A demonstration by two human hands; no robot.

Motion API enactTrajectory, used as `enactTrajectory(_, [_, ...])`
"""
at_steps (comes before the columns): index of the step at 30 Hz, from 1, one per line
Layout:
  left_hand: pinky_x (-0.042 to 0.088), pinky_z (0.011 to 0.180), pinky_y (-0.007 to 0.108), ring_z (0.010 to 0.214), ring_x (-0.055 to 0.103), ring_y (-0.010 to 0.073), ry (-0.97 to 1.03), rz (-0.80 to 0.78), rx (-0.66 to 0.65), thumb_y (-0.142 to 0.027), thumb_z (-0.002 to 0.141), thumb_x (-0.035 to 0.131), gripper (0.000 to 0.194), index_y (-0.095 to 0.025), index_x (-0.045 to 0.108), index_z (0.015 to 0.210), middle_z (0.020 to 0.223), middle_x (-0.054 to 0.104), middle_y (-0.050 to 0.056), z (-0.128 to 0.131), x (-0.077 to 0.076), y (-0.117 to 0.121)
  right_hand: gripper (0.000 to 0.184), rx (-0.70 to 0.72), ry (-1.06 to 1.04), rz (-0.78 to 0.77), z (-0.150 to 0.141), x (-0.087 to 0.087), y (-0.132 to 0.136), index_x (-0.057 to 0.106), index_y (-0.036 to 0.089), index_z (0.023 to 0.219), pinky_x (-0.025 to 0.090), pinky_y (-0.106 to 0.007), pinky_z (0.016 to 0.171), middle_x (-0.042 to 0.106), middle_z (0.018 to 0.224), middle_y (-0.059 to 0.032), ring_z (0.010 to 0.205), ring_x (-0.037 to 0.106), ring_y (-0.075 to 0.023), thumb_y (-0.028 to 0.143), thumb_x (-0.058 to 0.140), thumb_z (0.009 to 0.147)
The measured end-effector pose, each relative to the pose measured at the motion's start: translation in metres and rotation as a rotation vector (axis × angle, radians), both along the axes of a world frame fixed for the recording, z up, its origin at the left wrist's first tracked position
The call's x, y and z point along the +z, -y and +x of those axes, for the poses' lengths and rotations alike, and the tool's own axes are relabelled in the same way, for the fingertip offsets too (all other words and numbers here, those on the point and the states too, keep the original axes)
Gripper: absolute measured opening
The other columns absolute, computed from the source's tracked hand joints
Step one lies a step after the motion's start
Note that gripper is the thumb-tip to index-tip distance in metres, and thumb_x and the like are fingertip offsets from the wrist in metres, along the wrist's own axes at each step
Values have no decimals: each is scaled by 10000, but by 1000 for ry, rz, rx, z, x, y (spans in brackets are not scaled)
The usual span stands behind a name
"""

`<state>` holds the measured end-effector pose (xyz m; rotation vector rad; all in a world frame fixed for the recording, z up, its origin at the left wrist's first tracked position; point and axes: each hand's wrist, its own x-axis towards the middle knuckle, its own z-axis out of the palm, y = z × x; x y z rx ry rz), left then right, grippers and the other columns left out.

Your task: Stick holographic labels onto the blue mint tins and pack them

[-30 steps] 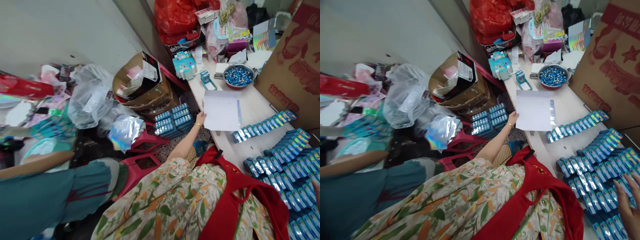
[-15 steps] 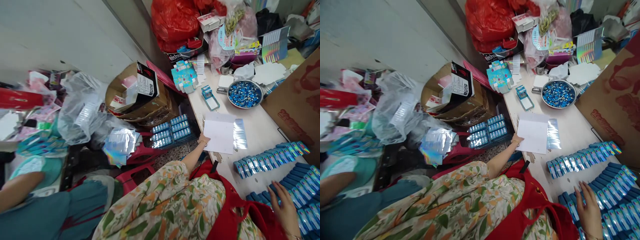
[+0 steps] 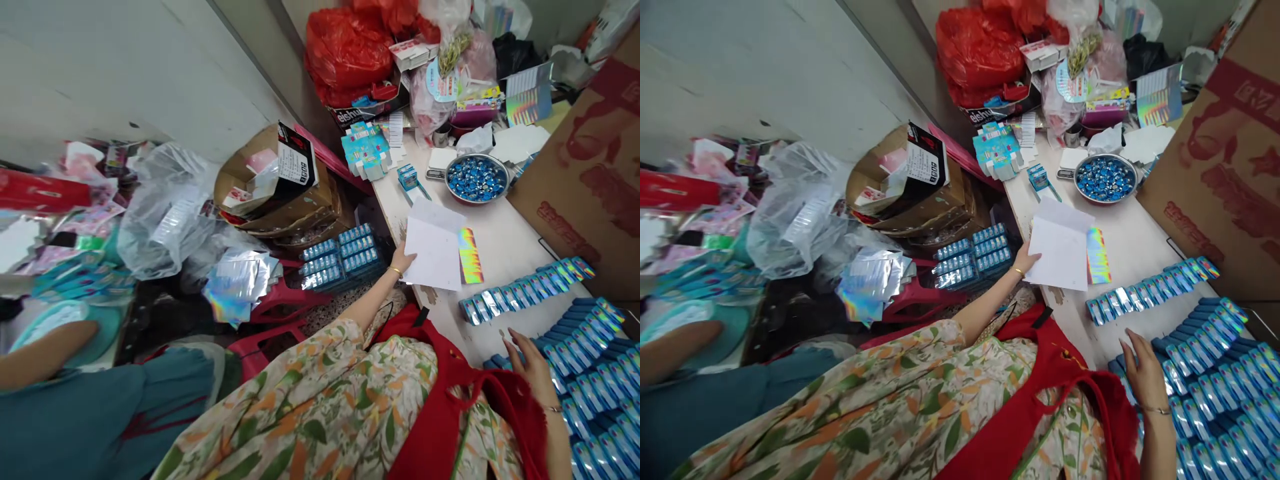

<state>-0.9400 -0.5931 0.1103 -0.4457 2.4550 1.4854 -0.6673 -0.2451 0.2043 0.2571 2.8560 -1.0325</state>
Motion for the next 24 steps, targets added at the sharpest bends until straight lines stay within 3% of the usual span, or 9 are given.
enactTrajectory(4, [515, 1022, 403, 1090, 691, 306, -166, -217, -178, -124, 842, 651, 385, -141, 579, 1220, 1139, 720, 152, 23, 64, 7, 659, -29, -38, 16, 37, -10, -18, 708, 149, 1218, 578, -523, 1019, 737, 1212, -188, 1118, 716, -306, 676, 421, 948])
enactTrajectory(7, [490, 1035, 447, 1086, 691, 353, -249, -353, -269, -108, 853, 614, 362, -155, 588, 1211, 1082, 719, 160, 25, 113, 18, 738, -72, 21, -4, 56, -17, -26, 713, 120, 1207, 568, -552, 1030, 731, 1229, -206, 1139, 711, -335, 730, 420, 914])
enactTrajectory(11, [498, 1004, 429, 996, 711, 341, -376, -443, -335, -101, 865, 578, 329, -172, 610, 1185, 942, 719, 118, -2, 168, 36, 734, -126, 70, -65, 65, -15, -27, 717, 119, 1188, 513, -604, 1100, 717, 1272, -208, 1191, 689, -378, 730, 473, 864])
enactTrajectory(14, [515, 981, 373, 976, 714, 290, -613, -330, -370, -82, 851, 569, 341, -177, 643, 1170, 994, 732, 95, -39, 194, 50, 620, -253, 97, -110, 62, -15, -25, 737, 216, 1125, 492, -641, 1121, 726, 1270, -172, 1229, 665, -419, 709, 554, 797])
enactTrajectory(16, [510, 1001, 352, 1024, 700, 262, -737, -138, -297, -56, 821, 584, 347, -169, 677, 1136, 1056, 735, 81, -68, 199, 60, 517, -366, 116, -139, 50, -20, -23, 759, 326, 989, 511, -669, 1087, 760, 1197, -137, 1210, 663, -458, 736, 598, 717])
enactTrajectory(18, [509, 1015, 355, 1026, 687, 243, -748, 104, -114, -31, 767, 636, 321, -149, 703, 1057, 1024, 733, 63, -100, 194, 72, 424, -446, 140, -178, 28, -26, -18, 757, 417, 850, 552, -698, 999, 787, 1097, -103, 1135, 681, -496, 761, 633, 635])
enactTrajectory(21, [542, 969, 356, 906, 676, 188, -638, 423, 201, 2, 705, 676, 293, -150, 675, 955, 922, 715, 20, -149, 171, 90, 352, -442, 185, -217, -21, -30, -2, 754, 496, 829, 591, -696, 896, 800, 1031, -64, 1050, 703, -506, 748, 669, 598])
enactTrajectory(24, [578, 911, 349, 798, 666, 146, -499, 583, 470, 32, 711, 637, 341, -163, 629, 991, 885, 711, -1, -198, 145, 107, 355, -340, 184, -192, -77, -22, 23, 766, 494, 918, 567, -667, 989, 791, 1108, -46, 1135, 686, -475, 711, 667, 655])
